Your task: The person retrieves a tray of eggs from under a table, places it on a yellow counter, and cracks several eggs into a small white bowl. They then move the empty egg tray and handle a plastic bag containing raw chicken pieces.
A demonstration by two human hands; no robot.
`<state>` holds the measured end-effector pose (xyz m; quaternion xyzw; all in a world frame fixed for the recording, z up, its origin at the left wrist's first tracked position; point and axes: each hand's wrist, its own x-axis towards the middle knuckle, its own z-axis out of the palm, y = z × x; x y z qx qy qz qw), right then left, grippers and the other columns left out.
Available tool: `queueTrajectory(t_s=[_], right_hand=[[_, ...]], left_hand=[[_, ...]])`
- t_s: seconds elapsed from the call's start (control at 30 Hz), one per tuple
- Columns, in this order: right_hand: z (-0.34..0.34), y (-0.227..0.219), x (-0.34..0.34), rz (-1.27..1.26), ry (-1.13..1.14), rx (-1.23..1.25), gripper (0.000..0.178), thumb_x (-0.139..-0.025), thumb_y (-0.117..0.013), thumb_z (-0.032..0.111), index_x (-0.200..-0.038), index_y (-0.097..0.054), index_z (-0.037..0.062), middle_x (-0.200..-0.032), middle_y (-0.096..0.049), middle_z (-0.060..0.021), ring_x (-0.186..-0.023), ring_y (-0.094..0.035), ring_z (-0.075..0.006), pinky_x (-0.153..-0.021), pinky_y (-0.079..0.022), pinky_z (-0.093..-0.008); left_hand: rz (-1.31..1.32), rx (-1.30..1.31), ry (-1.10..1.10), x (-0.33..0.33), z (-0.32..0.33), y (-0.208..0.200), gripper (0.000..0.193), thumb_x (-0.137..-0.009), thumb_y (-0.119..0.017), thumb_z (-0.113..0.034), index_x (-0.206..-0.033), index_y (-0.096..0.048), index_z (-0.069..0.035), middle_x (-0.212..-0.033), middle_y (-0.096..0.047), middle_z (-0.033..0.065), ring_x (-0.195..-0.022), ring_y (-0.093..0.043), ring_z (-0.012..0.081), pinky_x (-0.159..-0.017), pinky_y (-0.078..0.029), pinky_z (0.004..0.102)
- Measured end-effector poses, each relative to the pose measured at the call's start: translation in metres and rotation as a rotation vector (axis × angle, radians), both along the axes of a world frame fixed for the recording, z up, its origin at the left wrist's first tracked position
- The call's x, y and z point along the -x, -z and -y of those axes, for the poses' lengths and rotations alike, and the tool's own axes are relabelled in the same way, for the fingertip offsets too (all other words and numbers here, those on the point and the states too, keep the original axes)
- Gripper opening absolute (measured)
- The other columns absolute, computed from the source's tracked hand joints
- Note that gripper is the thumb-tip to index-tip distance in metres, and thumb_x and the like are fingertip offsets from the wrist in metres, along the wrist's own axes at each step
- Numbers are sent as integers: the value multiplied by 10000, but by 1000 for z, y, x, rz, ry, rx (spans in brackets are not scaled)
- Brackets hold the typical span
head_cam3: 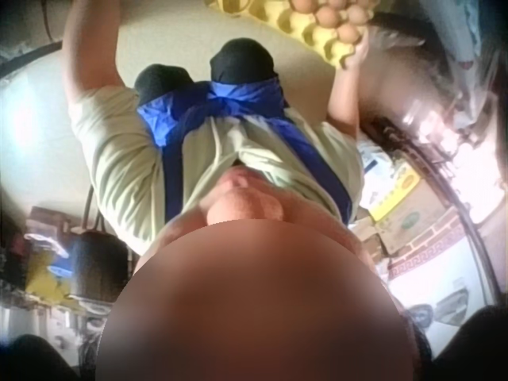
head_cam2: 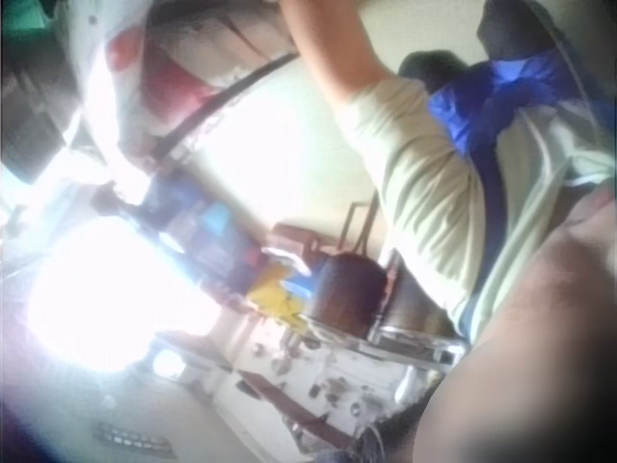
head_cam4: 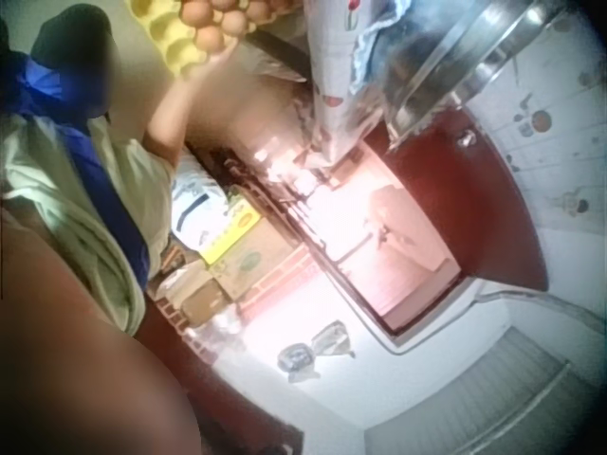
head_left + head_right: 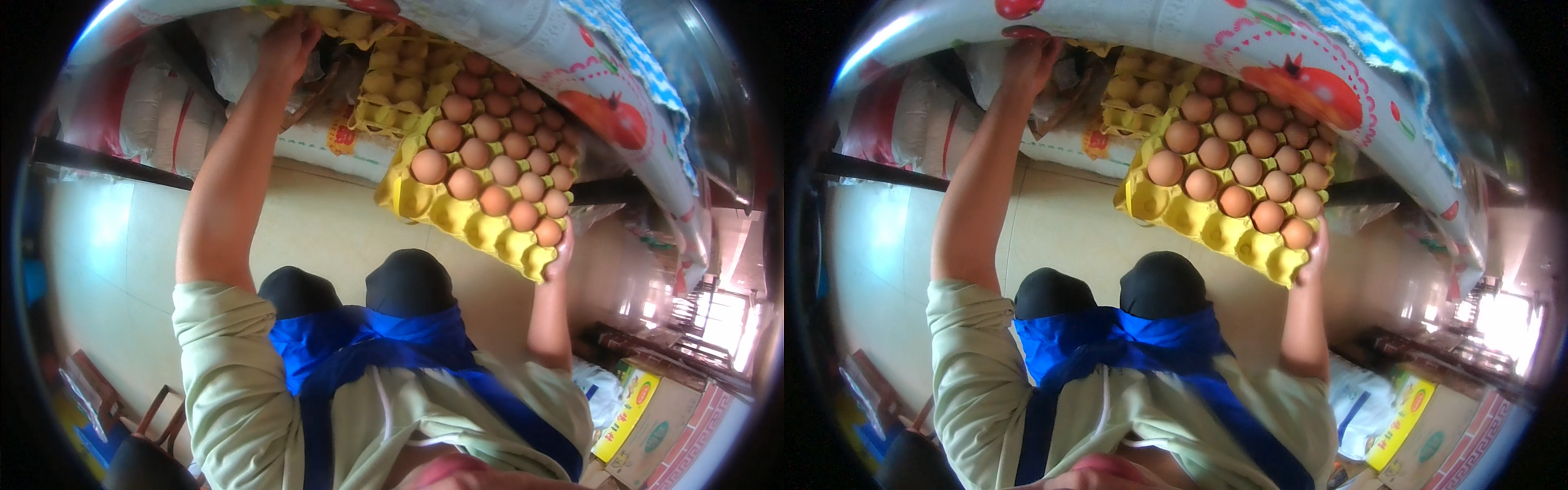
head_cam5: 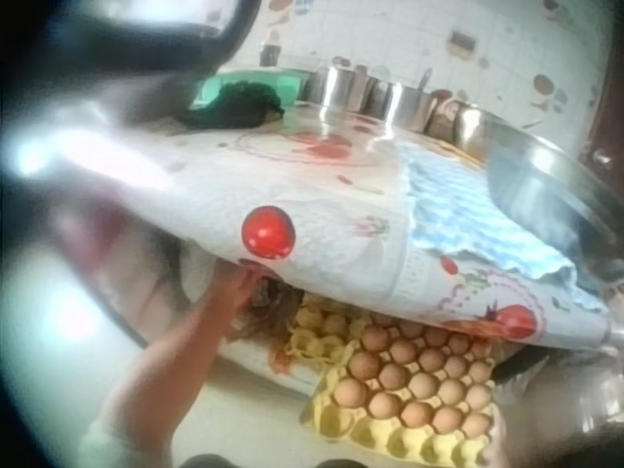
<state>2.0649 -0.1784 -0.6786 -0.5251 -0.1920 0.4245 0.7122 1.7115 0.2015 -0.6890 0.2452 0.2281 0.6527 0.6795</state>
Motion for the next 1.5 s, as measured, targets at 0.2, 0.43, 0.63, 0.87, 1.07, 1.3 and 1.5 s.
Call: queueTrajectory(t_s=[0.2,0.43,0.63,0.87,1.07,1.3,1.5], right_hand=[[7,3,-1,41,17,13,316,-980,-420,225,-1197,-522,19,-1136,-586,-99,-998,-596,-196,-873,-506,-338],[20,18,-16,62,-26,-13,381,-960,-499,273,-1223,-515,-3,-1147,-583,-109,-1015,-585,-203,-886,-489,-346],[25,22,-21,-185,-27,23,387,-968,-484,267,-1266,-500,21,-1180,-571,-107,-1048,-576,-216,-909,-482,-362],[40,18,-12,-106,-87,-49,462,-984,-446,277,-1378,-388,42,-1303,-494,-118,-1165,-515,-238,-984,-434,-385],[51,26,-30,-93,-74,13,474,-985,-418,293,-1368,-391,15,-1304,-493,-133,-1166,-516,-249,-989,-434,-392],[64,24,-36,-202,-66,23,485,-977,-438,286,-1376,-384,15,-1335,-477,-135,-1184,-506,-256,-1001,-426,-402],[74,23,-37,-96,0,73,481,-971,-436,266,-1379,-386,17,-1334,-481,-139,-1187,-503,-265,-1008,-419,-406]], left_hand=[[-469,196,116,-39,112,15,197,-946,-544,-229,-986,-568,-37,-820,-620,60,-647,-611,171,-610,-504,273],[-1428,-618,120,-93,184,-3,350,-897,-594,-285,-1046,-552,30,-889,-647,202,-770,-633,336,-681,-491,401],[-1396,-500,29,-106,203,-12,443,-866,-623,-351,-1061,-567,43,-908,-643,235,-836,-627,368,-730,-486,401],[-1113,-290,377,-105,215,-22,518,-853,-644,-408,-1067,-583,60,-900,-656,174,-848,-621,227,-770,-479,341],[-923,-239,372,-102,226,-12,571,-831,-670,-407,-1107,-544,77,-1001,-638,190,-901,-614,226,-805,-486,335],[-397,135,687,-105,233,-20,542,-873,-638,-365,-1200,-501,44,-1115,-586,127,-1010,-561,172,-868,-469,301],[-585,44,781,-106,228,-27,543,-906,-577,-368,-1271,-486,23,-1181,-578,126,-1069,-547,179,-929,-441,306]])
